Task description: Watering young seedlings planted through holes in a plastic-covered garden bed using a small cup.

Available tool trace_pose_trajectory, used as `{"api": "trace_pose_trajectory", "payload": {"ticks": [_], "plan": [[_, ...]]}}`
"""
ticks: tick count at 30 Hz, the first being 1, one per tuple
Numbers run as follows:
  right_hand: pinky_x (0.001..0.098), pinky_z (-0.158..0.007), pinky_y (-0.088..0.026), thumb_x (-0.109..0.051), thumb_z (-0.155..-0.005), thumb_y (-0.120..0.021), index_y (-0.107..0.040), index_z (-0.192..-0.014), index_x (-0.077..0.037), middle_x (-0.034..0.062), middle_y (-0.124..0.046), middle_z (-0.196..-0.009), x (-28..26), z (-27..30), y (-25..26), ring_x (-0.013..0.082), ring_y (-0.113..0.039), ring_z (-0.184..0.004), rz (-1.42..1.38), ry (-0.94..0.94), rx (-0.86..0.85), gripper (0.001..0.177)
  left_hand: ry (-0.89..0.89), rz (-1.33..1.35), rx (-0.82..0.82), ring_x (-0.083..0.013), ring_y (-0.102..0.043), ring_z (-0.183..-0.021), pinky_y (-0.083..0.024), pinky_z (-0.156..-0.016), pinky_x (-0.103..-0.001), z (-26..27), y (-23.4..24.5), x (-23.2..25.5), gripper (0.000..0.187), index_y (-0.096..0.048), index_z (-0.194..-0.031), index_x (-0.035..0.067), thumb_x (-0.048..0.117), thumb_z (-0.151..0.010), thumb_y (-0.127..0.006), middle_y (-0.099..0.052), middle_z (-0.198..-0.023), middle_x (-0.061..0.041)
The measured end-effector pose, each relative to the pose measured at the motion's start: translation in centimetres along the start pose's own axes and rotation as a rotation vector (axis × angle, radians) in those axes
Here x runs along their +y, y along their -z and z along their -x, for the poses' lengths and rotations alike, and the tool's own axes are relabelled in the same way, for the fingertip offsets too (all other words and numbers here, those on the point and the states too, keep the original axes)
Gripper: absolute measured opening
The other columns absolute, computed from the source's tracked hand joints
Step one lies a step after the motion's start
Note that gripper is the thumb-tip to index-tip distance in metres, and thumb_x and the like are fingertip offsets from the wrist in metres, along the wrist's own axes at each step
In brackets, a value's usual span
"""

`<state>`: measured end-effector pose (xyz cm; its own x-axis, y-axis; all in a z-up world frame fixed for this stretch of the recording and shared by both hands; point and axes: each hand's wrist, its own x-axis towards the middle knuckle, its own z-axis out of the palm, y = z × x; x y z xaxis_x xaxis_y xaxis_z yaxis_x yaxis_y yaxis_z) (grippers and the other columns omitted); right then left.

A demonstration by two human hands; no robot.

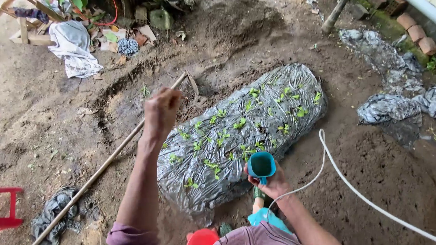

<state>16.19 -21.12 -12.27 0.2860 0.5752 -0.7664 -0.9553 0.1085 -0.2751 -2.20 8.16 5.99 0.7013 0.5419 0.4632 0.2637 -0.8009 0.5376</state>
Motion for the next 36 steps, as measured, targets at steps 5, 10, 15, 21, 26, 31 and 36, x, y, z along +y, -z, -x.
{"api": "trace_pose_trajectory", "payload": {"ticks": [5,10,15,21,26,31,36], "plan": [[0.0561,-0.089,-0.055,-0.048,-0.085,-0.061,-0.054,-0.106,-0.019,0.0162,-0.056,-0.118,-0.9,-2.1,1.2,0.0518,-0.059,-0.104,-0.055,-0.051,0.05,0.036,0.027,-0.135,-0.11,-0.0208,-0.072,-0.072,-0.061,-0.069,-0.031,-0.4,-8.4,-10.4,0.018,-0.078,-0.094,0.012,0.005,-0.1,-0.064,-0.073,-0.083,-0.008],[0.0566,-0.084,-0.054,-0.046,-0.089,-0.058,-0.053,-0.107,-0.017,0.0194,-0.057,-0.119,-2.0,-2.3,0.1,0.0541,-0.061,-0.103,-0.059,-0.054,0.053,0.034,0.095,0.101,0.113,-0.0226,-0.068,-0.072,-0.058,-0.072,-0.034,-3.9,-1.0,-4.3,0.017,-0.075,-0.098,0.011,0.007,-0.105,-0.06,-0.069,-0.083,-0.011],[0.057,-0.082,-0.054,-0.044,-0.09,-0.056,-0.052,-0.106,-0.016,0.0202,-0.056,-0.119,-3.2,-2.6,-0.5,0.0557,-0.06,-0.1,-0.102,-0.061,0.059,0.032,-0.087,0.028,0.428,-0.0242,-0.067,-0.078,-0.058,-0.071,-0.033,-5.5,-1.5,-2.7,0.011,-0.069,-0.111,0.004,0.002,-0.111,-0.059,-0.065,-0.09,-0.013],[0.0462,-0.069,-0.062,-0.052,-0.089,-0.067,-0.053,-0.134,0.003,0.0307,-0.061,-0.123,-5.2,-5.8,2.7,0.0434,-0.066,-0.099,-0.171,-0.16,-0.233,0.073,0.451,-0.129,-0.613,-0.0239,-0.069,-0.113,-0.061,-0.104,-0.035,-2.0,-13.0,0.7,0.03,-0.07,-0.128,0.016,0.004,-0.102,-0.061,-0.058,-0.145,-0.013],[0.0391,-0.072,-0.055,-0.05,-0.089,-0.062,-0.058,-0.126,-0.001,0.0251,-0.066,-0.119,-6.5,-5.1,0.8,0.0352,-0.066,-0.098,0.008,-0.12,-0.186,0.062,-0.149,0.274,-0.314,-0.0264,-0.078,-0.083,-0.074,-0.076,-0.022,-0.4,-15.0,9.9,0.016,-0.076,-0.105,-0.002,-0.01,-0.091,-0.07,-0.075,-0.106,-0.019],[0.0452,-0.085,-0.051,-0.055,-0.085,-0.063,-0.06,-0.129,-0.01,0.0208,-0.061,-0.122,-5.8,-8.4,1.6,0.0361,-0.056,-0.108,0.044,-0.084,-0.06,0.062,-0.195,-0.153,-0.8,-0.0154,-0.064,-0.058,-0.062,-0.053,-0.028,2.2,-21.1,11.1,0.009,-0.07,-0.104,0.0,0.006,-0.1,-0.064,-0.065,-0.106,-0.011],[0.0365,-0.083,-0.054,-0.052,-0.087,-0.069,-0.067,-0.117,-0.01,0.0107,-0.07,-0.105,-4.4,-8.9,2.2,0.0256,-0.064,-0.099,0.079,-0.163,-0.17,0.052,-0.212,-0.381,-1.043,-0.0129,-0.055,-0.065,-0.059,-0.06,-0.03,3.8,-25.7,9.2,0.02,-0.07,-0.108,0.004,0.021,-0.099,-0.073,-0.059,-0.09,-0.004]]}}
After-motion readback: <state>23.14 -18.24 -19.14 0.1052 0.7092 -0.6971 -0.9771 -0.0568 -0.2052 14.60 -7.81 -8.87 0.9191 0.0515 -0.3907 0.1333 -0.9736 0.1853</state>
